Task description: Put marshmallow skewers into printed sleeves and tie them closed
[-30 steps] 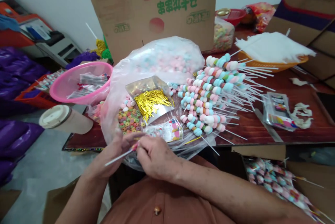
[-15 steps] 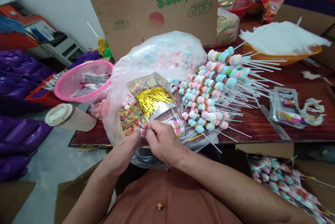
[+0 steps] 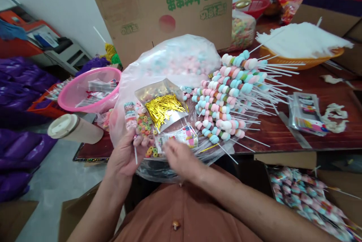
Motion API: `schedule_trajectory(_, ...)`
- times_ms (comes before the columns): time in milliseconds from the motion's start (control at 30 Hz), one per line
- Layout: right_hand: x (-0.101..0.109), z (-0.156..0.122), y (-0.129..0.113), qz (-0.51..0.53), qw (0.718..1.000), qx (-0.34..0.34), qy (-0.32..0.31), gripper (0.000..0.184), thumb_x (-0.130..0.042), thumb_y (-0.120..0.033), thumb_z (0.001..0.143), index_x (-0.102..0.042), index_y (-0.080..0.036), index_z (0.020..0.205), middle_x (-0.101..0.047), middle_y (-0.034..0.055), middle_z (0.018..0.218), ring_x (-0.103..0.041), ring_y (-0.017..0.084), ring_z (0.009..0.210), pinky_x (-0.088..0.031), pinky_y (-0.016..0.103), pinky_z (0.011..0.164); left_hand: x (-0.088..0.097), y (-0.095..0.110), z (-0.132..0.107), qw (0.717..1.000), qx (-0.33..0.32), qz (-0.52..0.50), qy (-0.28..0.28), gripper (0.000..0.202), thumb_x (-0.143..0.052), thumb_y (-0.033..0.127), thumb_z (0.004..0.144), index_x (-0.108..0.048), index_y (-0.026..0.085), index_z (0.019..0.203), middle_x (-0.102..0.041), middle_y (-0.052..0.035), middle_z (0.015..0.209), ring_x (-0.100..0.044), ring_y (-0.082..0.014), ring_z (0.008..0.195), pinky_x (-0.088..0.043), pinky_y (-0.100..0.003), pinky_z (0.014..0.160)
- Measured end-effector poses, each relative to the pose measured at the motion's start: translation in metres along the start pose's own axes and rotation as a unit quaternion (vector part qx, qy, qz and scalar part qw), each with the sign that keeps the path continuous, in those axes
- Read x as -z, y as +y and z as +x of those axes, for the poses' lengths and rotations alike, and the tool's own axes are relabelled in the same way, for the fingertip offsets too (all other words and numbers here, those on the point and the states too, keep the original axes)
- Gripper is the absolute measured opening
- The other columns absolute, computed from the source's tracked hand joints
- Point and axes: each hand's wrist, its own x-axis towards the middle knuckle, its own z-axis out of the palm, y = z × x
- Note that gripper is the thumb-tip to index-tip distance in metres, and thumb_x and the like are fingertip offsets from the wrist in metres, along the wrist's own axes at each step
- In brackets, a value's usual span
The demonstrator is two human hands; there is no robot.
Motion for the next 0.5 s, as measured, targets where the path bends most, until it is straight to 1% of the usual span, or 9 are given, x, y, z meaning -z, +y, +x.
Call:
schedule_trajectory(33,0.006,0.0,-0.002,-0.003,0.999,0.035,0.033,0.019,-0.049,-0.033,0.082,-0.048,-0.018,0.07,-0.051,-0.0037,0.062,-0.046,0.009,0.057,-0.036,0.02,0.051,-0.001,-0.006,-0.001,0.999,0.011,0.041,-0.029,0.029,-0.06,0.034,0.08,-0.048,0.017,0.06,-0.039,0.009,0.037,-0.046,-0.0075,0.041,-0.048,-0.023,0.06)
schedule_trajectory(67,0.011,0.0,-0.005,0.0,0.998,0.045,0.035,0.018,-0.052,-0.035,0.081,-0.048,-0.018,0.077,-0.052,-0.0039,0.064,-0.048,0.009,0.057,-0.038,0.02,0.052,-0.001,-0.014,-0.002,0.994,0.018,0.086,-0.057,0.032,-0.058,0.038,0.08,-0.047,0.017,0.058,-0.039,0.0081,0.037,-0.045,-0.0079,0.04,-0.045,-0.022,0.054)
schedule_trajectory(133,0.012,0.003,-0.009,0.028,1.0,0.002,0.006,0.022,-0.055,-0.038,0.079,-0.045,-0.019,0.085,-0.052,-0.0055,0.061,-0.048,0.009,0.049,-0.038,0.02,0.047,-0.004,-0.034,-0.007,0.974,0.027,0.19,-0.118,0.04,-0.051,0.046,0.082,-0.047,0.017,0.054,-0.042,0.0051,0.038,-0.044,-0.0093,0.04,-0.039,-0.021,0.047)
schedule_trajectory(167,0.009,0.006,-0.01,0.052,0.998,-0.026,0.013,0.024,-0.057,-0.039,0.078,-0.044,-0.02,0.087,-0.052,-0.0062,0.059,-0.047,0.008,0.045,-0.037,0.02,0.044,-0.005,-0.043,-0.01,0.956,0.029,0.252,-0.15,0.043,-0.048,0.048,0.082,-0.047,0.017,0.052,-0.044,0.0035,0.039,-0.044,-0.01,0.04,-0.037,-0.022,0.046)
schedule_trajectory(233,0.004,0.014,-0.01,0.138,0.987,-0.046,0.067,0.026,-0.056,-0.039,0.078,-0.043,-0.02,0.09,-0.053,-0.006,0.059,-0.048,0.008,0.044,-0.038,0.019,0.042,-0.006,-0.053,-0.013,0.9,0.021,0.385,-0.204,0.045,-0.043,0.049,0.083,-0.049,0.017,0.052,-0.048,0.0009,0.042,-0.046,-0.0117,0.043,-0.037,-0.024,0.048)
schedule_trajectory(267,0.004,0.016,-0.01,0.194,0.975,-0.032,0.101,0.028,-0.055,-0.039,0.077,-0.042,-0.021,0.093,-0.054,-0.0059,0.061,-0.051,0.009,0.046,-0.04,0.019,0.043,-0.007,-0.053,-0.014,0.865,0.014,0.447,-0.229,0.045,-0.041,0.049,0.084,-0.05,0.017,0.052,-0.051,-0.0003,0.044,-0.047,-0.0125,0.045,-0.038,-0.025,0.05)
schedule_trajectory(367,0.026,0.007,-0.012,0.301,0.932,0.041,0.196,0.04,-0.058,-0.043,0.074,-0.037,-0.026,0.102,-0.051,-0.0087,0.062,-0.048,0.008,0.044,-0.038,0.018,0.04,-0.008,-0.042,-0.01,0.748,-0.002,0.593,-0.298,0.043,-0.041,0.046,0.084,-0.054,0.017,0.056,-0.055,-0.0002,0.051,-0.049,-0.0131,0.05,-0.036,-0.024,0.053)
schedule_trajectory(433,0.061,-0.021,-0.011,0.266,0.926,0.054,0.261,0.04,-0.06,-0.044,0.073,-0.038,-0.03,0.103,-0.049,-0.0091,0.062,-0.038,0.005,0.038,-0.028,0.016,0.035,-0.007,-0.032,-0.002,0.679,-0.025,0.675,-0.286,0.041,-0.042,0.046,0.083,-0.054,0.018,0.055,-0.053,0.0013,0.05,-0.048,-0.0129,0.05,-0.034,-0.023,0.05)
schedule_trajectory(500,0.101,-0.066,0.003,0.137,0.936,0.035,0.323,0.031,-0.062,-0.043,0.074,-0.047,-0.03,0.098,-0.05,-0.006,0.06,-0.032,0.006,0.036,-0.023,0.019,0.034,-0.007,-0.026,0.012,0.635,-0.096,0.738,-0.207,0.036,-0.043,0.043,0.083,-0.058,0.018,0.062,-0.056,0.0003,0.056,-0.051,-0.0147,0.056,-0.035,-0.024,0.053)
